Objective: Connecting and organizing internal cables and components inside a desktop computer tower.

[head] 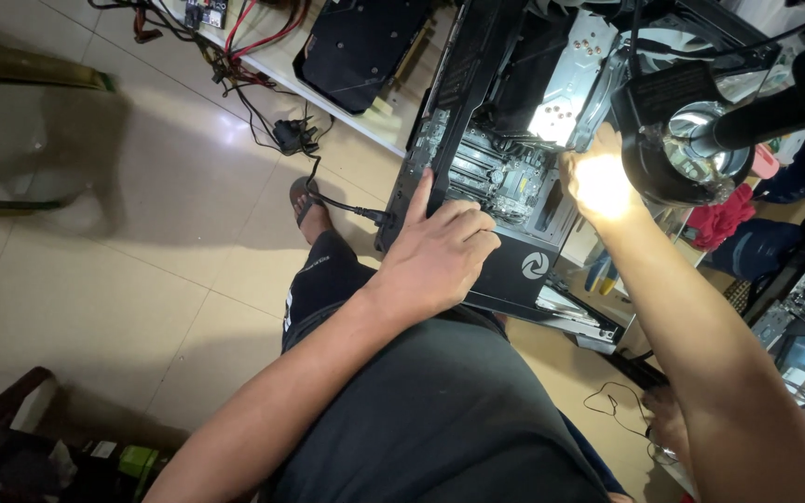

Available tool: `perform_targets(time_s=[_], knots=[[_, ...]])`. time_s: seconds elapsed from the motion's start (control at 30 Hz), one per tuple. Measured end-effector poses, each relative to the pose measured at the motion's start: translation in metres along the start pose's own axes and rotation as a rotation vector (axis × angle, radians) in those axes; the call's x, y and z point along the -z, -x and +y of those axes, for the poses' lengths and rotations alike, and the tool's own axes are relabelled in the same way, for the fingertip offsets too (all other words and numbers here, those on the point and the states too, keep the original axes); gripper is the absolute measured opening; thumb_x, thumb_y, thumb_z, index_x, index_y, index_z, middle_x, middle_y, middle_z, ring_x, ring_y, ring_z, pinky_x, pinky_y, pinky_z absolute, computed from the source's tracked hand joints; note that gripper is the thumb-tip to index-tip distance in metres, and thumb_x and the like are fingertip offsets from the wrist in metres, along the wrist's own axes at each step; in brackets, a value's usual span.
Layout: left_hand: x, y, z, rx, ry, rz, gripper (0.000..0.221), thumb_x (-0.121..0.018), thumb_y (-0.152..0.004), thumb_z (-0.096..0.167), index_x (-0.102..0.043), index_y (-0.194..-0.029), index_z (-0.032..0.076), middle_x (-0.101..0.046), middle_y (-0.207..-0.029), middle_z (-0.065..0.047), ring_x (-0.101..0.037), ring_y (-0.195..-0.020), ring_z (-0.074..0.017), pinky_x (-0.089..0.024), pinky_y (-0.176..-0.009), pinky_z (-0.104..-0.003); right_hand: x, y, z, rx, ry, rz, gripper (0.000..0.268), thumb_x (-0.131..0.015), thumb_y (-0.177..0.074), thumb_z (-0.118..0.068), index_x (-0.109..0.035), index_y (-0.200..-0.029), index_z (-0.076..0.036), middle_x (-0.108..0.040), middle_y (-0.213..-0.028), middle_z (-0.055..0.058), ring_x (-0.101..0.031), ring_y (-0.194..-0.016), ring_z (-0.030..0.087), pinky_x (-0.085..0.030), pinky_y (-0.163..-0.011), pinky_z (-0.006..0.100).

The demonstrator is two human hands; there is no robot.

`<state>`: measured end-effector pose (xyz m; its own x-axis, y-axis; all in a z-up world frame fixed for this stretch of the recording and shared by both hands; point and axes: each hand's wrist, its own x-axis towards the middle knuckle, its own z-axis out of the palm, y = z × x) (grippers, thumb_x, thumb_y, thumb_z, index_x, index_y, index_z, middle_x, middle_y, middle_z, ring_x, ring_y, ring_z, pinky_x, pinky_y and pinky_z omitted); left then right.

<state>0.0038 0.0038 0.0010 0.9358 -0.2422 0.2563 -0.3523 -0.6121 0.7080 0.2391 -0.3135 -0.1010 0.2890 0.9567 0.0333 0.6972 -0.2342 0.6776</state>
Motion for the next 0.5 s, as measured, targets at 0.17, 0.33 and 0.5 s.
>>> perform_targets(time_s=[0.17, 0.33, 0.5], knots=[[0.001, 0.001, -0.002, 0.000, 0.007, -0.008, 0.017, -0.059, -0.110, 0.019, -0.074, -0.116, 0.014, -0.069, -0.119, -0.009, -0.065, -0.135, -0.0354, -0.016, -0.126, -0.089, 0.008, 0.014, -0.005, -0.015, 0.013, 0.009, 0.039, -0.066, -0.115, -0.034, -0.065, -0.078, -0.024, -0.050, -0.069, -0.012, -0.056, -0.065, 0.010, -0.053, -0.066, 0.028], [0.003, 0.001, -0.002, -0.002, -0.006, -0.025, 0.020, -0.055, -0.111, 0.020, -0.073, -0.117, 0.013, -0.068, -0.119, -0.009, -0.063, -0.136, -0.0347, -0.016, -0.127, -0.088, -0.007, 0.004, -0.001, -0.029, 0.025, 0.021, 0.039, -0.066, -0.115, -0.035, -0.064, -0.078, -0.025, -0.050, -0.069, -0.014, -0.055, -0.064, 0.009, -0.053, -0.066, 0.028], [-0.002, 0.002, -0.004, -0.002, -0.012, -0.032, 0.021, -0.053, -0.113, 0.021, -0.072, -0.117, 0.014, -0.067, -0.119, -0.008, -0.063, -0.136, -0.0341, -0.016, -0.127, -0.088, -0.008, 0.012, -0.002, -0.047, 0.040, 0.037, 0.039, -0.065, -0.114, -0.036, -0.064, -0.077, -0.026, -0.049, -0.068, -0.016, -0.054, -0.063, 0.007, -0.053, -0.065, 0.027]])
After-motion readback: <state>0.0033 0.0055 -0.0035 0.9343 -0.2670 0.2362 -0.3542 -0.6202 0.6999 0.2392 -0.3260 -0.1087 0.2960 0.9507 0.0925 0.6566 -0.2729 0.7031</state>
